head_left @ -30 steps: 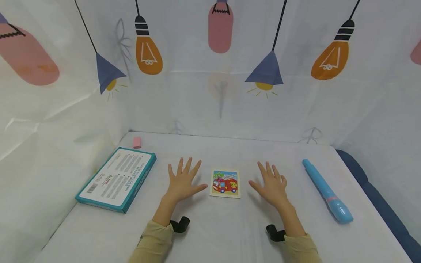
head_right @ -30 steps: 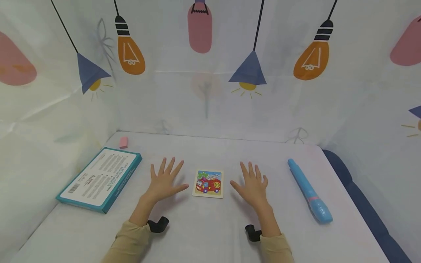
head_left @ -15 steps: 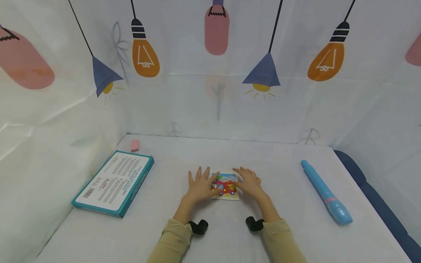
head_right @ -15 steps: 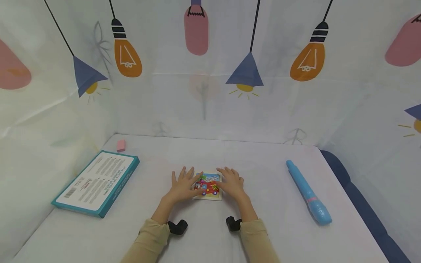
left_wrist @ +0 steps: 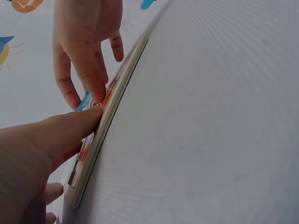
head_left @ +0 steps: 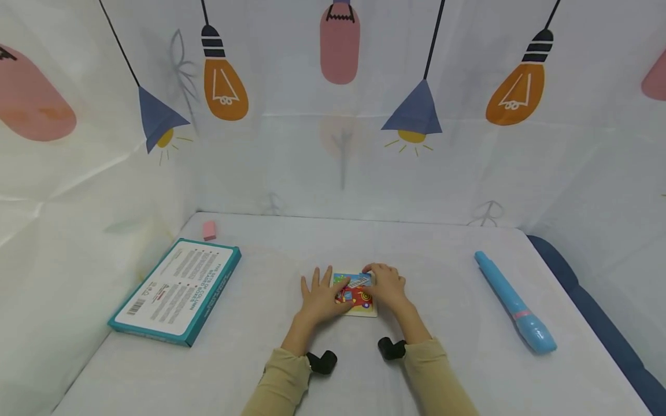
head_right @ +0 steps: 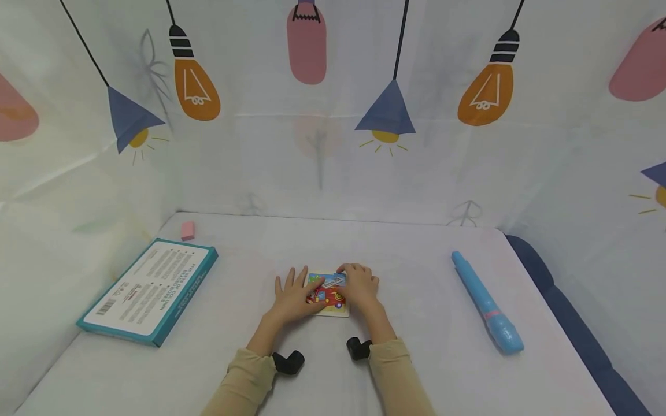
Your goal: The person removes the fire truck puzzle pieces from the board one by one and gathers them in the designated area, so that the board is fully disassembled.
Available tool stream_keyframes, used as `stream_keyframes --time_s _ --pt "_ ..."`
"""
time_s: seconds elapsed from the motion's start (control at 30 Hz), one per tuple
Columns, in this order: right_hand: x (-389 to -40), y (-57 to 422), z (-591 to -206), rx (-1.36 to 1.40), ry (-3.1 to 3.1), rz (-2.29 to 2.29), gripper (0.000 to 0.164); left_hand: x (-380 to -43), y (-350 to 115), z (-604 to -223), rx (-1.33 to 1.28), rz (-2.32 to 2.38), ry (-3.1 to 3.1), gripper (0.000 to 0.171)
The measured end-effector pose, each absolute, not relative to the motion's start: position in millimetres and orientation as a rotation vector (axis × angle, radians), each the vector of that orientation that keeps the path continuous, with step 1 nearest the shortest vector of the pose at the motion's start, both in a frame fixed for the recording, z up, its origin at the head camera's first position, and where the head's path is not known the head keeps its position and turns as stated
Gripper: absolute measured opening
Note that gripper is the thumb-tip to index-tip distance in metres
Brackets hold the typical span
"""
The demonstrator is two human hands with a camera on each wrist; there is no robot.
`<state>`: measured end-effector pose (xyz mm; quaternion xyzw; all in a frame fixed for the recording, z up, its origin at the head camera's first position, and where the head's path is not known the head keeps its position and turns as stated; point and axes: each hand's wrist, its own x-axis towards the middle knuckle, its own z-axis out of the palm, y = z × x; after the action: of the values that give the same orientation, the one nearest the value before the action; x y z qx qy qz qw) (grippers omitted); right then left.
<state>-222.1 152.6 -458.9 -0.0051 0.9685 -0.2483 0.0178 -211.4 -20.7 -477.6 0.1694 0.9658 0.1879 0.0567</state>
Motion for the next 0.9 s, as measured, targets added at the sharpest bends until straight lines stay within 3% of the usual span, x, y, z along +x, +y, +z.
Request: stream_keyframes --time_s 0.37,0.9 --pt "-220.9 163.8 -463.6 0.016 2.867 -1.269 0.022 -212.0 -20.0 -484.0 0.51 0.566 2.929 0.062" --pt "-216.2 214.9 -462.7 0.341 2.639 -1.68 0.033 -211.5 -24.0 -485.9 0.524 0.583 2.95 0.062"
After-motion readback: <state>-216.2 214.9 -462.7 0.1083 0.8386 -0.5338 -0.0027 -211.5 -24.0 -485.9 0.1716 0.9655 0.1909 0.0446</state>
